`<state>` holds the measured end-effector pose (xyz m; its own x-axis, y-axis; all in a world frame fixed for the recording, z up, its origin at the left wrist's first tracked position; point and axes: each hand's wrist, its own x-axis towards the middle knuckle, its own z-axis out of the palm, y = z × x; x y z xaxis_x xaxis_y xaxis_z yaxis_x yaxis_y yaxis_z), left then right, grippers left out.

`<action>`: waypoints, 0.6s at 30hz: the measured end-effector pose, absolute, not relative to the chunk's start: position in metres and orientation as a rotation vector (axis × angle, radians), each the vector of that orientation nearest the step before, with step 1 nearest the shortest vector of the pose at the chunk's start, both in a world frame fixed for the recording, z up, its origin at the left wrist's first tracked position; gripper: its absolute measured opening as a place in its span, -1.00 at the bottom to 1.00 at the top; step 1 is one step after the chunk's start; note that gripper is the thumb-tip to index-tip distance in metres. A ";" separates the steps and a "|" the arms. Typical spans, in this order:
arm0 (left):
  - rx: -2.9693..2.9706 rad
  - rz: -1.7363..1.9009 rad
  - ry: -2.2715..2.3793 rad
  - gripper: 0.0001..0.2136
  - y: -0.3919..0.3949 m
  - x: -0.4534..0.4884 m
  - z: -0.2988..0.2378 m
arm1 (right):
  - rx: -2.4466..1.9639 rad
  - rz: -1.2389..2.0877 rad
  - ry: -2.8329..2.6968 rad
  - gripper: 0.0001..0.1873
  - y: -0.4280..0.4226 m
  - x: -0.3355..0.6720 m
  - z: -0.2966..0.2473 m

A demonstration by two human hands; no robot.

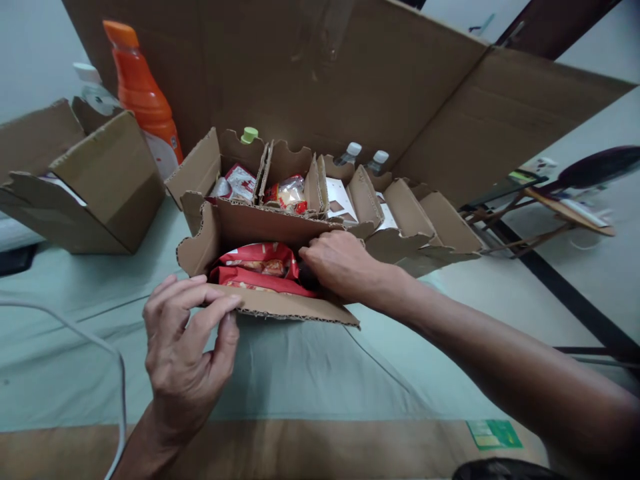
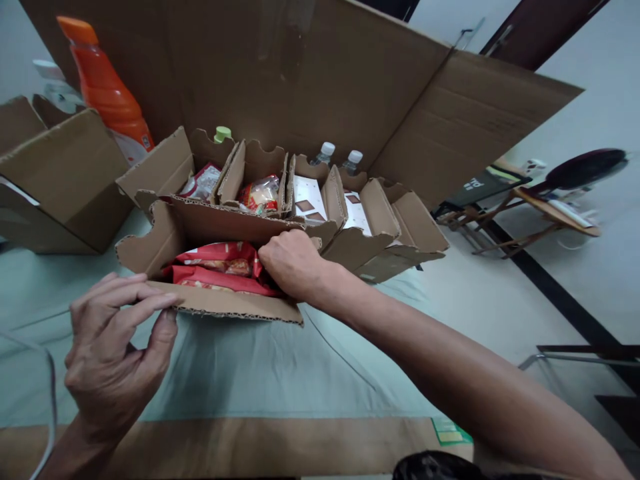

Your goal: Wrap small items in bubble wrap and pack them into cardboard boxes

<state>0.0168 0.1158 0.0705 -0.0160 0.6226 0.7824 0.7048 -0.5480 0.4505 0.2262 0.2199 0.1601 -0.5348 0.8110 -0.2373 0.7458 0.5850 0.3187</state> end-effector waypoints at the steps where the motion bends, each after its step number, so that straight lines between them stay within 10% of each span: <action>1: -2.143 -1.630 -1.448 -0.59 0.118 0.018 0.072 | 1.267 0.204 2.449 -0.83 0.223 0.224 0.156; 8: -2.051 -1.670 -1.470 -0.33 0.120 0.018 0.071 | 1.247 0.105 2.645 -0.82 0.206 0.251 0.171; 13: -1.927 -2.004 -1.794 -0.19 0.116 -0.001 0.045 | 1.995 0.362 2.983 -0.76 0.128 0.324 0.180; 18: -2.052 -2.392 -2.064 -0.20 0.144 -0.011 0.022 | 2.212 -0.456 2.941 -0.42 0.109 0.322 0.106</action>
<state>-0.0106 0.1436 0.0220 -0.2737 0.9120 0.3054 0.1687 -0.2671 0.9488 0.3225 0.1093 0.1064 -0.1879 0.9383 0.2904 0.8064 0.3161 -0.4997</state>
